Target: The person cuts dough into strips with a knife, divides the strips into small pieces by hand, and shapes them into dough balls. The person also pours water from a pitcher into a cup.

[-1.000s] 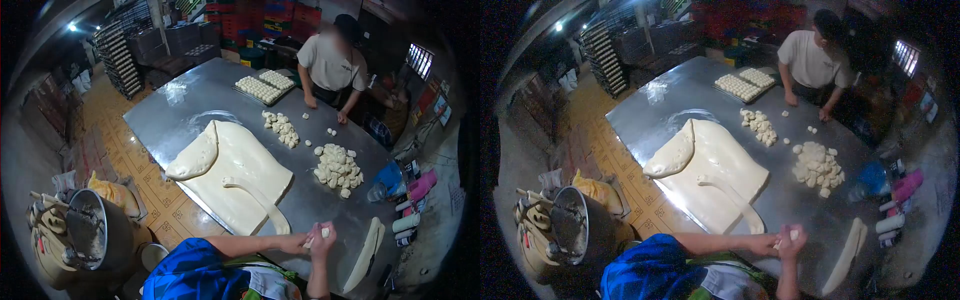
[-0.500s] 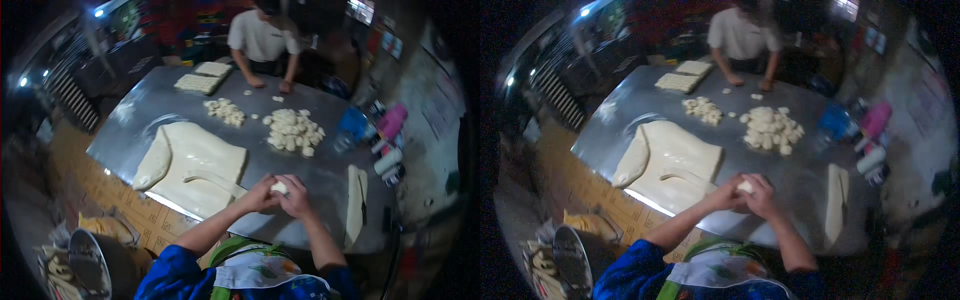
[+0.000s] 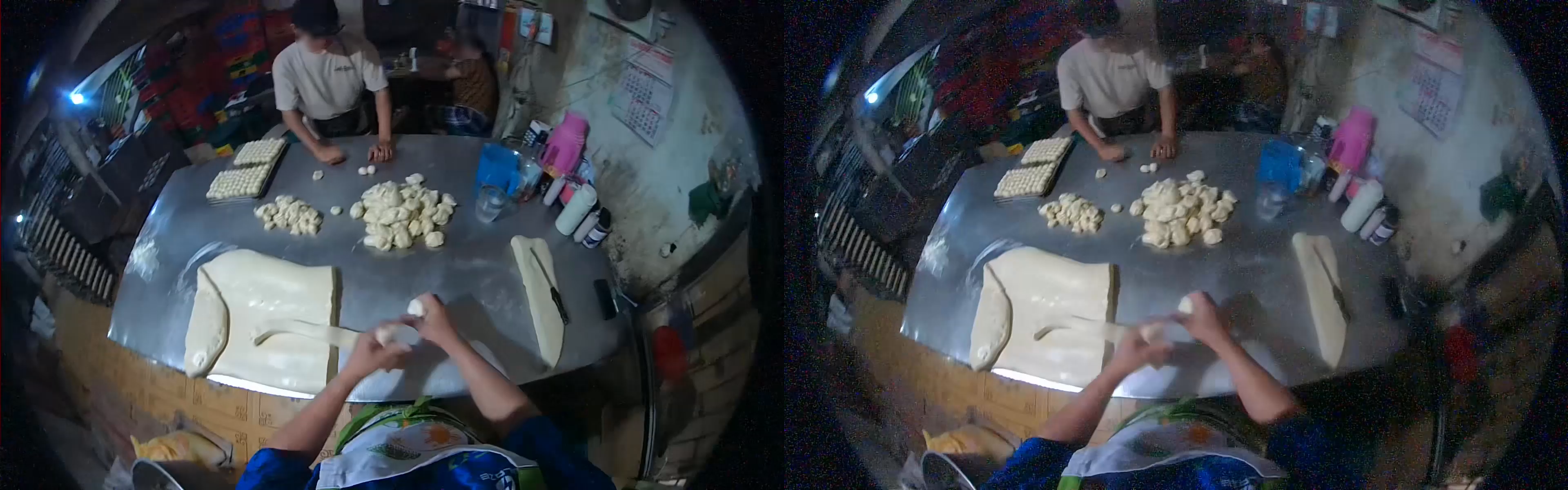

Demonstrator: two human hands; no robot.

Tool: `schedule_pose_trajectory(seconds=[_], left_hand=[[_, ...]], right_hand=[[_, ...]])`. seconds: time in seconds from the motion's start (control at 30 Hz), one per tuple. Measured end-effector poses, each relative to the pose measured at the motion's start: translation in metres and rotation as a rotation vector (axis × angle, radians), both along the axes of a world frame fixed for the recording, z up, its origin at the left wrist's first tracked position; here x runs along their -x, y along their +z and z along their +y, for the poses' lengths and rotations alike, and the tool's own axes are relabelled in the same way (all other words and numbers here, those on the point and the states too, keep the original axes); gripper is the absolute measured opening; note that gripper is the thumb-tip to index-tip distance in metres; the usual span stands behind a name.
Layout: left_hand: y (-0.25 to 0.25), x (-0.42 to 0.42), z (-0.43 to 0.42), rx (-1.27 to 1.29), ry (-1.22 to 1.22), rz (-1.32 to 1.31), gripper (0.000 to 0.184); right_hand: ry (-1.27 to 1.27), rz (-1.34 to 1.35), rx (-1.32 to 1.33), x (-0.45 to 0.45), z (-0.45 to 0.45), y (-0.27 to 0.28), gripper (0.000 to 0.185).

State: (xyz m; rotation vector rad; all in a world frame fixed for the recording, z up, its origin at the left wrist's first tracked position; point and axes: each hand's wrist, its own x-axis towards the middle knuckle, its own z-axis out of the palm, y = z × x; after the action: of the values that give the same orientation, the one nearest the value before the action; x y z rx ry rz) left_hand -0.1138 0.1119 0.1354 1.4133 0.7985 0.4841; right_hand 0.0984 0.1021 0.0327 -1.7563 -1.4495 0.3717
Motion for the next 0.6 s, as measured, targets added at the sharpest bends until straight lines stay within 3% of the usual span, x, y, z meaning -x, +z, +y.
schedule_pose_trajectory(seconds=[0.03, 0.1, 0.23, 0.27, 0.33, 0.43, 0.5, 0.53, 0.6], left_hand=[[-0.013, 0.007, 0.007, 0.002, -0.028, -0.001, 0.021], [-0.050, 0.007, 0.032, -0.298, 0.111, 0.091, 0.022], [-0.076, 0.010, 0.034, -0.207, -0.109, 0.244, 0.027], [-0.074, 0.010, 0.035, -0.193, -0.144, 0.268, 0.027], [-0.058, 0.012, 0.032, -0.199, -0.207, 0.203, 0.029], [-0.019, 0.020, 0.021, -0.253, -0.270, -0.062, 0.033], [-0.036, 0.013, 0.033, -0.419, 0.055, -0.139, 0.035], [-0.045, 0.009, 0.038, -0.418, 0.057, -0.138, 0.035], [-0.048, -0.006, 0.051, -0.666, 0.219, -0.263, 0.037]], right_hand=[[-0.028, -0.001, 0.002, 0.010, -0.005, 0.010, 0.032], [0.052, 0.256, -0.112, 0.035, -0.012, 0.054, 0.037], [0.083, 0.243, -0.020, 0.060, -0.012, 0.070, 0.038], [0.101, 0.239, 0.009, 0.062, -0.012, 0.070, 0.039], [-0.028, 0.042, 0.255, 0.041, -0.003, 0.019, 0.038], [-0.110, -0.082, 0.139, 0.024, -0.001, 0.016, 0.039], [0.000, -0.090, 0.005, 0.036, -0.001, 0.034, 0.040], [0.126, -0.056, -0.091, 0.047, -0.004, 0.047, 0.042], [0.374, 0.001, -0.298, 0.056, -0.002, 0.077, 0.045]])
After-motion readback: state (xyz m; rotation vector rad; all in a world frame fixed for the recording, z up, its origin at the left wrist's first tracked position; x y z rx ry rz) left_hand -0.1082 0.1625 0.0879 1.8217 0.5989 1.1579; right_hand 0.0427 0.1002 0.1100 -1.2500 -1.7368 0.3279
